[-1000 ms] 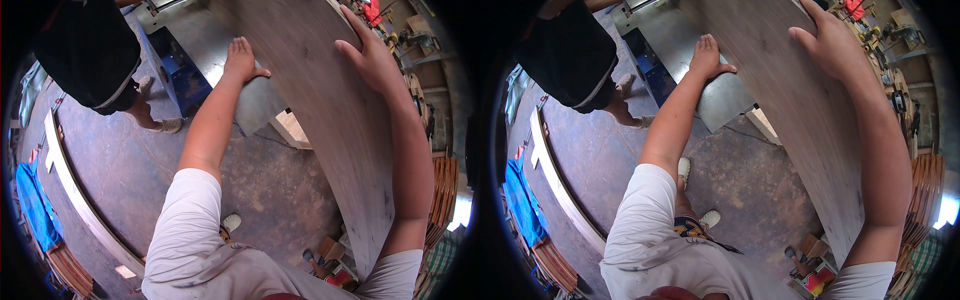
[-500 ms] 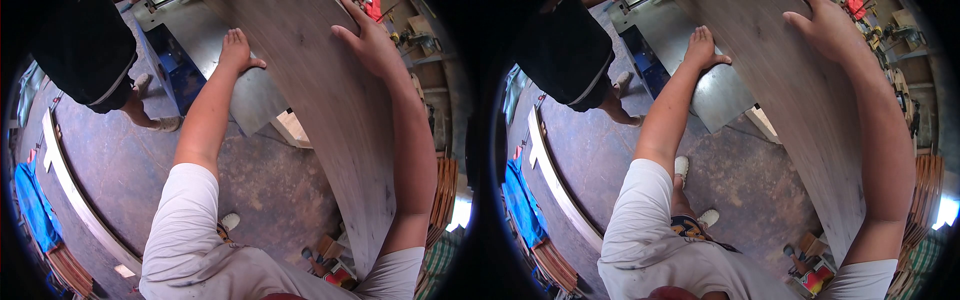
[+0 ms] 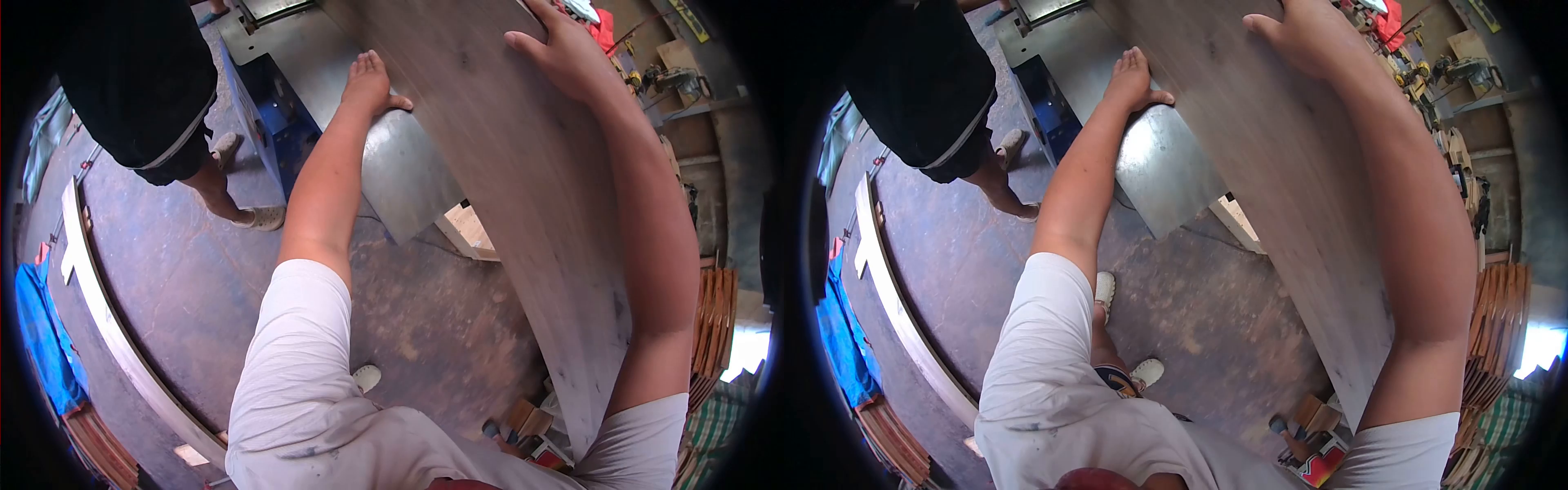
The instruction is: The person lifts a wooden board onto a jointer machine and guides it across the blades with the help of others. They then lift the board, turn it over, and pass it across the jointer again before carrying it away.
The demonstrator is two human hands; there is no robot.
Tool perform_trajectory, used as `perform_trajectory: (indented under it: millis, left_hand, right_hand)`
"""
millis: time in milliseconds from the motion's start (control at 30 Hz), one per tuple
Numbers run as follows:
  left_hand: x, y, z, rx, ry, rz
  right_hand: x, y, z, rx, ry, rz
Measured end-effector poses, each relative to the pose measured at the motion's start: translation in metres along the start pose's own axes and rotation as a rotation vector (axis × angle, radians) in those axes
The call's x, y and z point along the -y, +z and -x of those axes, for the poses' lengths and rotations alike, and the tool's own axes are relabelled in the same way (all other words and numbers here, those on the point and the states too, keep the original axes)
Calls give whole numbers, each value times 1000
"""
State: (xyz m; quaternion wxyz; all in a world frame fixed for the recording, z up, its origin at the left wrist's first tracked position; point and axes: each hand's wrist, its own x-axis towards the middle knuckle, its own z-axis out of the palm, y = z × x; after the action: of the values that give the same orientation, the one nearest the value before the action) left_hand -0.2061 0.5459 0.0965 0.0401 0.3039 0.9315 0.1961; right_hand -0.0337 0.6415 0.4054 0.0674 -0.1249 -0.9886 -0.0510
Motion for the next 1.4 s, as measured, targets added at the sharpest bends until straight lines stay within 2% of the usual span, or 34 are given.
perform_trajectory:
  millis: [200, 500, 700, 767, 1033, 1133, 1200, 1333, 1400]
  left_hand:
    - [12, 0, -8, 2, 17, 13]
    - [9, 12, -2, -97, 79, -34]
    - [-15, 17, 26, -93, 80, -18]
    - [-25, 18, 34, -26, 90, -42]
    - [-28, 20, 35, -2, 79, 17]
    - [-27, 20, 35, -30, 88, 17]
    - [-28, 21, 36, -56, 79, 15]
    - [-27, 18, 40, -90, 88, 54]
    - [-26, 18, 44, -182, 127, 108]
  right_hand:
    - [-4, 13, -28, -31, -34, -15]
    - [0, 13, -43, -28, -88, -60]
    - [4, 9, -38, -19, -63, -67]
    - [-3, 14, -44, -43, -83, -65]
    - [-2, 10, -39, -58, -59, -58]
    - [1, 6, -36, -27, -33, -78]
    - [-6, 12, -37, -83, -111, -74]
    - [-6, 10, -37, -61, -16, -66]
    - [-10, 13, -39, -61, -24, -49]
